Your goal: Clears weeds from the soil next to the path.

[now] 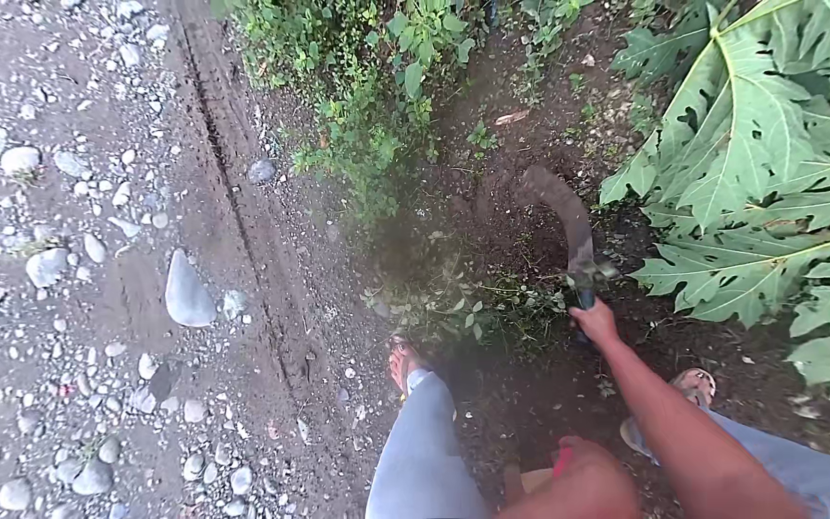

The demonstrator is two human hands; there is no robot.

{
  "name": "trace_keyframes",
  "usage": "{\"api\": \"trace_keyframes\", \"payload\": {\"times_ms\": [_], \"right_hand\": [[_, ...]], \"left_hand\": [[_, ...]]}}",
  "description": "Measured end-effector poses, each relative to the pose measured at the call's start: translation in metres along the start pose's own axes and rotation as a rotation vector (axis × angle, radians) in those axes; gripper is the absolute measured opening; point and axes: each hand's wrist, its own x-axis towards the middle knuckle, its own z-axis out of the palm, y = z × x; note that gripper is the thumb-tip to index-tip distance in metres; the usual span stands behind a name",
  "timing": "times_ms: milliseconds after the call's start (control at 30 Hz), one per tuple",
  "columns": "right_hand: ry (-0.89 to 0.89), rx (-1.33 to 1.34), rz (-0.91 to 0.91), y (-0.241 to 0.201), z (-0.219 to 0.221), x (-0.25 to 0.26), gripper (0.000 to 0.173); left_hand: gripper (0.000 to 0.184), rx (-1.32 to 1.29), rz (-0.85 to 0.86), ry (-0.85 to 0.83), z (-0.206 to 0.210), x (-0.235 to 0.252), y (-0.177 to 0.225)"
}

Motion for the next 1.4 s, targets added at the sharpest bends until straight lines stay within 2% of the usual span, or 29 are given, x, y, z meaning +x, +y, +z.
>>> {"api": "trace_keyframes", "payload": {"times_ms": [67,100,167,267,367,433,500,600,633,667,800,900,967,1033,1133,1200,1233,1300,1400], "right_hand": [[-0.014,0.259,0.046,-0.025,0.036,0.006,0.042],[-0.032,0.28,0.06,-0.027,0.052,0.008,0.04],[-0.139,-0.012,0.07,-0.01,0.062,0.005,0.047],[-0.261,-0.551,0.063,0.023,0.035,0.002,0.06],[-0.224,-0.749,-0.011,0.029,-0.009,0.005,0.062],[-0.174,-0.688,-0.052,0.018,-0.025,0.007,0.057],[-0.1,-0.479,-0.092,0.002,-0.019,0.004,0.054],[0.007,0.003,-0.077,-0.024,0.027,-0.004,0.052],[0.025,0.092,-0.062,-0.024,0.044,-0.006,0.049],[0.018,0.065,-0.042,-0.018,0.055,-0.007,0.048],[-0.223,-0.688,0.013,0.016,0.027,-0.003,0.06],[-0.21,-0.869,-0.047,0.014,-0.012,0.006,0.06],[-0.16,-0.792,-0.061,0.002,-0.023,0.01,0.059],[-0.09,-0.533,-0.051,-0.013,-0.016,0.007,0.059],[-0.023,0.017,-0.001,-0.034,0.032,0.001,0.047],[-0.083,0.193,0.047,-0.041,0.067,-0.003,0.039],[-0.142,0.111,0.055,-0.039,0.078,-0.003,0.04],[-0.314,-0.336,0.016,-0.03,0.081,-0.004,0.046],[-0.503,-0.931,-0.144,-0.017,0.057,-0.005,0.054]], "left_hand": [[0.03,-0.038,-0.006,0.036,0.002,0.008,-0.002],[0.029,-0.054,-0.014,0.047,0.002,0.008,-0.003],[0.03,-0.073,-0.027,0.052,0.0,0.004,-0.003],[0.032,-0.03,-0.011,0.047,-0.002,0.003,-0.005],[0.033,0.026,0.006,0.024,-0.001,-0.005,-0.003],[0.034,-0.022,-0.003,0.016,0.0,-0.006,0.0],[0.034,-0.065,-0.001,0.025,0.0,-0.006,-0.001],[0.033,-0.129,-0.006,0.069,0.001,-0.009,-0.002],[0.034,-0.184,-0.027,0.072,-0.002,-0.021,0.001],[0.035,-0.204,-0.038,0.071,-0.004,-0.031,0.002],[0.032,-0.044,0.014,0.06,0.002,-0.002,-0.005],[0.033,0.01,0.021,0.026,0.002,-0.003,-0.001],[0.034,0.019,0.026,0.022,0.0,-0.007,-0.001],[0.035,0.023,0.03,0.006,-0.003,-0.011,0.0],[0.033,-0.007,0.026,0.059,0.003,0.005,-0.001],[0.034,-0.167,-0.028,0.085,0.002,-0.007,0.003],[0.035,-0.249,-0.056,0.097,0.0,-0.016,0.005],[0.036,-0.318,-0.085,0.094,-0.003,-0.023,0.005],[0.034,-0.057,-0.023,0.041,-0.002,-0.003,-0.001]]}}
